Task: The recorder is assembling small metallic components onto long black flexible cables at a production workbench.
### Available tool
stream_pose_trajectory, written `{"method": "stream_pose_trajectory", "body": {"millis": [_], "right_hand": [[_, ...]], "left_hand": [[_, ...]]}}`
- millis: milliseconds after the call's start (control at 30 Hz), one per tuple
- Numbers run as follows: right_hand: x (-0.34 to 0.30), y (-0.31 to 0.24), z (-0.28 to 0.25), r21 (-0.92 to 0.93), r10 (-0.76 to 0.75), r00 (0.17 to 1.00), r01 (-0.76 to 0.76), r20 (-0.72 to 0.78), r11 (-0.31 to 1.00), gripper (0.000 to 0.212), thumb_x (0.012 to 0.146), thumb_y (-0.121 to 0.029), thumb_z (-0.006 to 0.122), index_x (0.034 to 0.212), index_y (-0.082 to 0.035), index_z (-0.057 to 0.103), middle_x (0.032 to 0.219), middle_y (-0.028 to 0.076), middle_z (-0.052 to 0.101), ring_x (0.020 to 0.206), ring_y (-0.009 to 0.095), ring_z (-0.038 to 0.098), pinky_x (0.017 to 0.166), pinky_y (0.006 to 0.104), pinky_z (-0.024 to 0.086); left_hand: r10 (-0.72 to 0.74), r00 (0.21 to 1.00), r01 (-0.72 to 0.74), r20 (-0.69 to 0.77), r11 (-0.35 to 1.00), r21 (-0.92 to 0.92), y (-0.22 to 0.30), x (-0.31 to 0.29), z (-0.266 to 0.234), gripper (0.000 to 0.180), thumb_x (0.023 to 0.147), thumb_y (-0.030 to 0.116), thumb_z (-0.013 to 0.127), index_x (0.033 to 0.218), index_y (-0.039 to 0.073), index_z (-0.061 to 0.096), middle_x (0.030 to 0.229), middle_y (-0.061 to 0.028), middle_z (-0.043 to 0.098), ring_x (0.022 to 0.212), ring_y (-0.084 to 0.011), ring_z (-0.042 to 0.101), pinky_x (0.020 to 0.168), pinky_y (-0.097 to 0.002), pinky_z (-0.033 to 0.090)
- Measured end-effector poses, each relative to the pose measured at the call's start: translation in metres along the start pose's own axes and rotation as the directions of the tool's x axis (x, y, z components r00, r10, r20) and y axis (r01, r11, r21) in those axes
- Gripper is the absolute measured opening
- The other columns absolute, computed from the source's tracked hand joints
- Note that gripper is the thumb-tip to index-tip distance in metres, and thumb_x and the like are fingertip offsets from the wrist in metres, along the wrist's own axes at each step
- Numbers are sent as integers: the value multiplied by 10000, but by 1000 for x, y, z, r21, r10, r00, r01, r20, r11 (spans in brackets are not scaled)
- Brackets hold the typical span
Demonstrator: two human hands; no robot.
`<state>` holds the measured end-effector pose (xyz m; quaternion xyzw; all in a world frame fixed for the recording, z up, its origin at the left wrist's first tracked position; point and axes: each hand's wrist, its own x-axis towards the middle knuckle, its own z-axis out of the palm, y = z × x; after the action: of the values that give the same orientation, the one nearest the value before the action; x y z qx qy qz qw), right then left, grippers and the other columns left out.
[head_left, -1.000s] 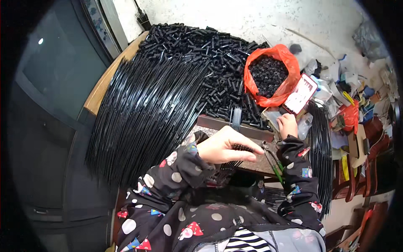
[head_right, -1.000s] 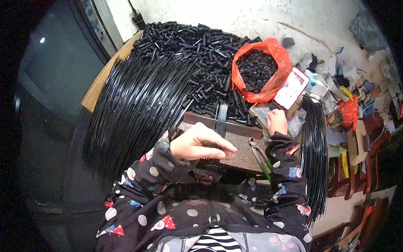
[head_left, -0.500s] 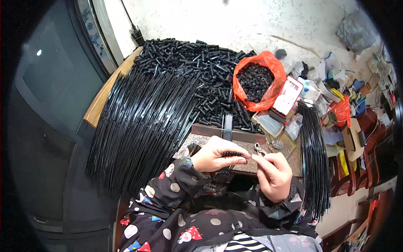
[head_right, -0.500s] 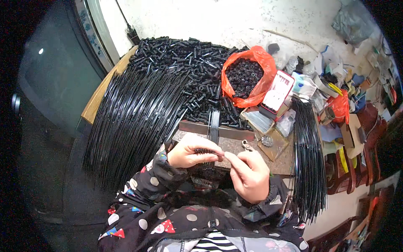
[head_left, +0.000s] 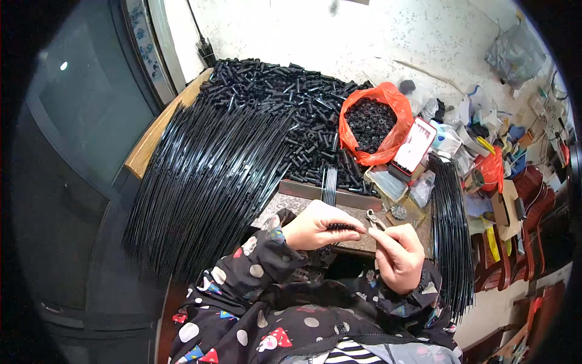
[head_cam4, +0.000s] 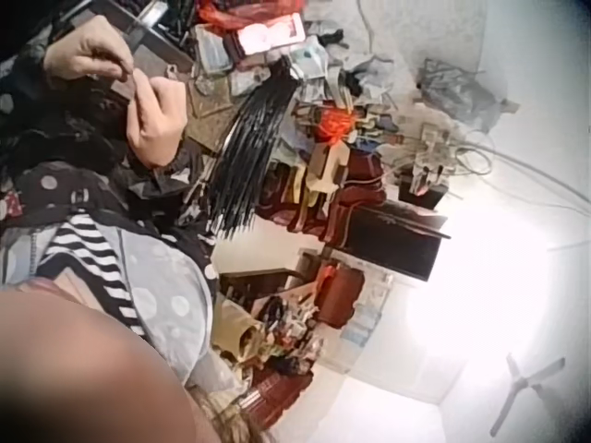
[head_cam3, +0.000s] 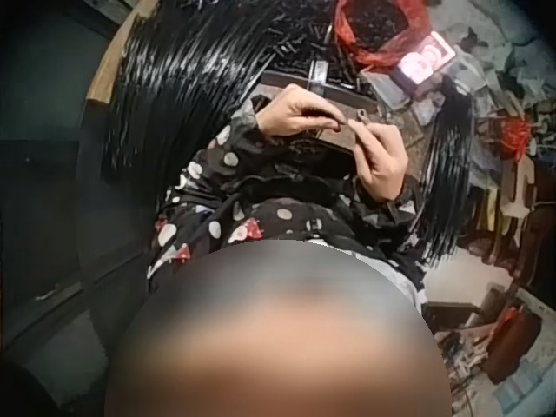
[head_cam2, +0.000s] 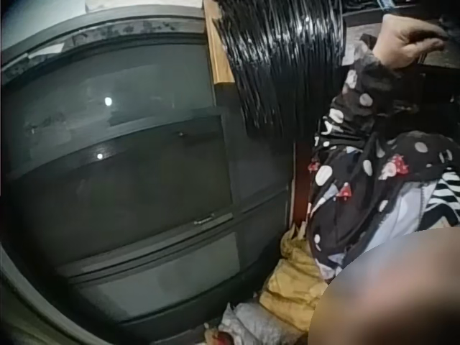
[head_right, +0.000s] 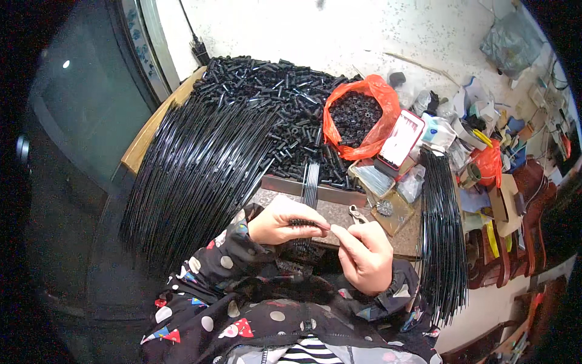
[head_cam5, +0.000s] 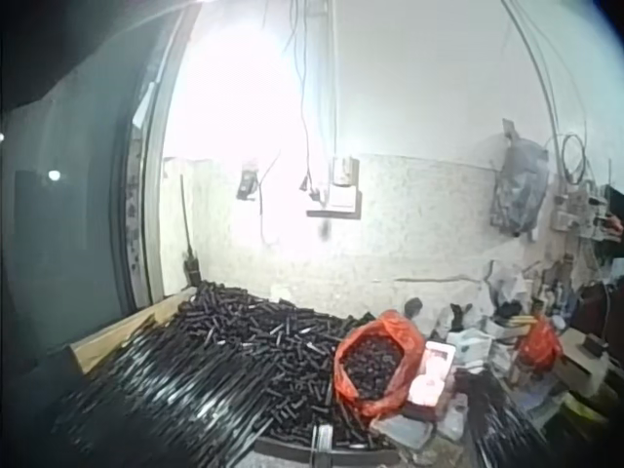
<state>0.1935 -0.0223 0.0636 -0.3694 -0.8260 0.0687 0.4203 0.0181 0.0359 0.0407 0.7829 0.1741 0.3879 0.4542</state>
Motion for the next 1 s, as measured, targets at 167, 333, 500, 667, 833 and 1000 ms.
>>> {"method": "stream_pose_trajectory", "body": {"millis": [167,333,500,667,833,1000], "right_hand": [[12,14,-8,-142,-283,953,297,108,944,367,503,4,509,868,-26,538,681,59,465,611,203,441,542,275,384],[21,12,-10,24,-290,945,290,153,957,352,522,1,527,872,-28,537,672,57,455,605,200,440,550,261,383],[23,13,-16,-35,-343,915,358,211,933,329,538,44,530,858,-35,541,676,50,464,608,188,445,540,257,379],[27,13,-10,330,-58,961,-36,270,943,240,582,53,550,803,-40,553,646,52,474,596,178,451,535,246,371],[32,5,-10,16,-408,889,414,208,910,286,528,7,556,813,-11,528,638,56,466,585,197,446,516,267,364],[28,11,-5,195,-232,954,194,192,961,295,569,40,544,857,-11,514,680,74,453,597,197,443,534,264,378]], "left_hand": [[55,997,-59,45,994,95,3,6,6,165,671,91,554,818,21,530,724,-81,552,663,-179,544,596,-240,420],[51,994,-57,96,996,67,3,4,8,185,662,133,563,819,43,528,732,-94,541,677,-211,533,602,-256,415],[24,991,-47,130,983,178,4,6,7,238,659,198,559,856,66,532,765,-106,546,736,-232,526,794,-331,350],[77,989,-92,126,988,122,0,1,4,242,663,200,554,863,66,529,762,-93,550,735,-221,527,804,-342,341],[91,984,-130,152,955,265,6,3,3,290,651,219,563,901,79,518,763,-90,547,746,-225,522,817,-350,327],[105,985,-136,137,961,242,-3,0,3,278,633,223,579,864,76,530,767,-102,541,745,-242,521,749,-345,371]]}}
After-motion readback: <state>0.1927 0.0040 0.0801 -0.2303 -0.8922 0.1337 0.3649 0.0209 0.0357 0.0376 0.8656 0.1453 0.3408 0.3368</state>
